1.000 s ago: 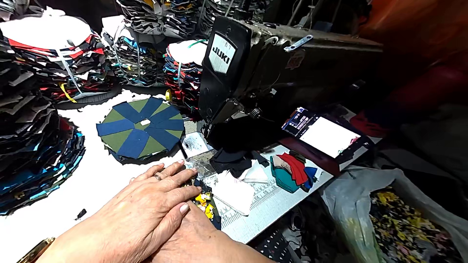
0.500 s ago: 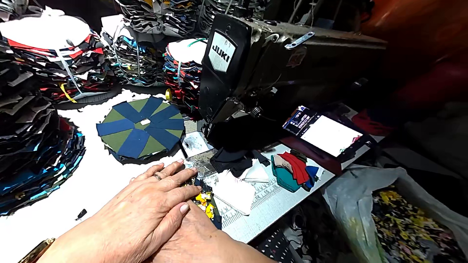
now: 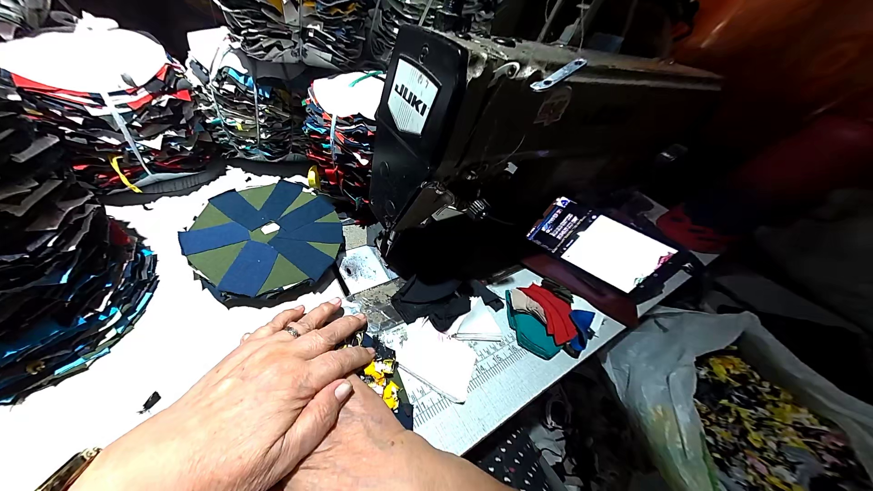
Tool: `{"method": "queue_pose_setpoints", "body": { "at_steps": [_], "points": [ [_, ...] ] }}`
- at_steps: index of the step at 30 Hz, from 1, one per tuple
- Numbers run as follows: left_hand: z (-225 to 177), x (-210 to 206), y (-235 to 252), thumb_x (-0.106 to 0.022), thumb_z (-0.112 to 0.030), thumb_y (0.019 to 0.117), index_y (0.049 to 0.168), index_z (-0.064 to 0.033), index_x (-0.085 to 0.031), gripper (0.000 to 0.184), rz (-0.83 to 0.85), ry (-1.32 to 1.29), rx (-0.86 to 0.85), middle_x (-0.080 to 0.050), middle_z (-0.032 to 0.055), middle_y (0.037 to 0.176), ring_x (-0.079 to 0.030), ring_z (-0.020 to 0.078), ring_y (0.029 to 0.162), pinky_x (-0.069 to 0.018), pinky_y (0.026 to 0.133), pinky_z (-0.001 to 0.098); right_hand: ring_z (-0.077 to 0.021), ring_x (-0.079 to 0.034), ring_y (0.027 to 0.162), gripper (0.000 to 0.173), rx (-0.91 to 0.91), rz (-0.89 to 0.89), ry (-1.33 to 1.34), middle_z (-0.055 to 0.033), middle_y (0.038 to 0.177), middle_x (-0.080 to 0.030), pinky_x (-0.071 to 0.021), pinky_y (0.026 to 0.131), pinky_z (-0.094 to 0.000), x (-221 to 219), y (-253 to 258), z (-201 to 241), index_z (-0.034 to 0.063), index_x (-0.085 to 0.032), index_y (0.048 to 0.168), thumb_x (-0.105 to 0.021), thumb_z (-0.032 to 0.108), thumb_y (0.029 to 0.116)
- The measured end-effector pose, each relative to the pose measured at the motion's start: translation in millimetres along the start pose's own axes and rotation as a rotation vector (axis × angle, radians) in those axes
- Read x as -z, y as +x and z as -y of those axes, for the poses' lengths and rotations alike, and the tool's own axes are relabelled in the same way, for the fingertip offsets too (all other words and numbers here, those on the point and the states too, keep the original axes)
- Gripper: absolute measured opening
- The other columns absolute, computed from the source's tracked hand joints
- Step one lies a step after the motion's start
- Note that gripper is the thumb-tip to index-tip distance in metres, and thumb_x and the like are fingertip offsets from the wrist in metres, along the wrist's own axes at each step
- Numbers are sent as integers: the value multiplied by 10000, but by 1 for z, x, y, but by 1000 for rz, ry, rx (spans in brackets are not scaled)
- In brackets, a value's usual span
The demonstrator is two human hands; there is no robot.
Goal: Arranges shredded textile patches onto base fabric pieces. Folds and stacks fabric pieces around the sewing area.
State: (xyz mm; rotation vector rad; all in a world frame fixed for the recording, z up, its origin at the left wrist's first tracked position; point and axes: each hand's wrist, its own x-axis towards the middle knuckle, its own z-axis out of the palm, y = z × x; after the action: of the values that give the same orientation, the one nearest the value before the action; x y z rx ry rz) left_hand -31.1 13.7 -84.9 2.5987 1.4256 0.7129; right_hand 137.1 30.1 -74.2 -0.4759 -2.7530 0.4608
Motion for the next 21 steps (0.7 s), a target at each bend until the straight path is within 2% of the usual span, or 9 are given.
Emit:
{"method": "queue_pose_setpoints", "body": {
  "at_steps": [13, 21],
  "points": [
    [1, 0, 0, -198, -462, 1097, 1367, -317, -664, 557, 10, 11, -1, -532, -82, 1530, -375, 164, 1500, -294, 1223, 531, -262, -693, 1037, 389, -15, 23, -11, -110, 1062, -745, -527, 873, -451, 1, 0, 1, 110, -754, 1097, -526, 416, 1021],
    [2, 0, -3, -202, -459, 1095, 1367, -314, -664, 555, 5, 11, 1, -543, -72, 1520, -387, 164, 1493, -300, 1222, 517, -259, -694, 1034, 380, 1, 8, -17, -103, 1058, -749, -523, 876, -451, -1, 1, 1, 119, -759, 1090, -525, 411, 1023]
  ]
}}
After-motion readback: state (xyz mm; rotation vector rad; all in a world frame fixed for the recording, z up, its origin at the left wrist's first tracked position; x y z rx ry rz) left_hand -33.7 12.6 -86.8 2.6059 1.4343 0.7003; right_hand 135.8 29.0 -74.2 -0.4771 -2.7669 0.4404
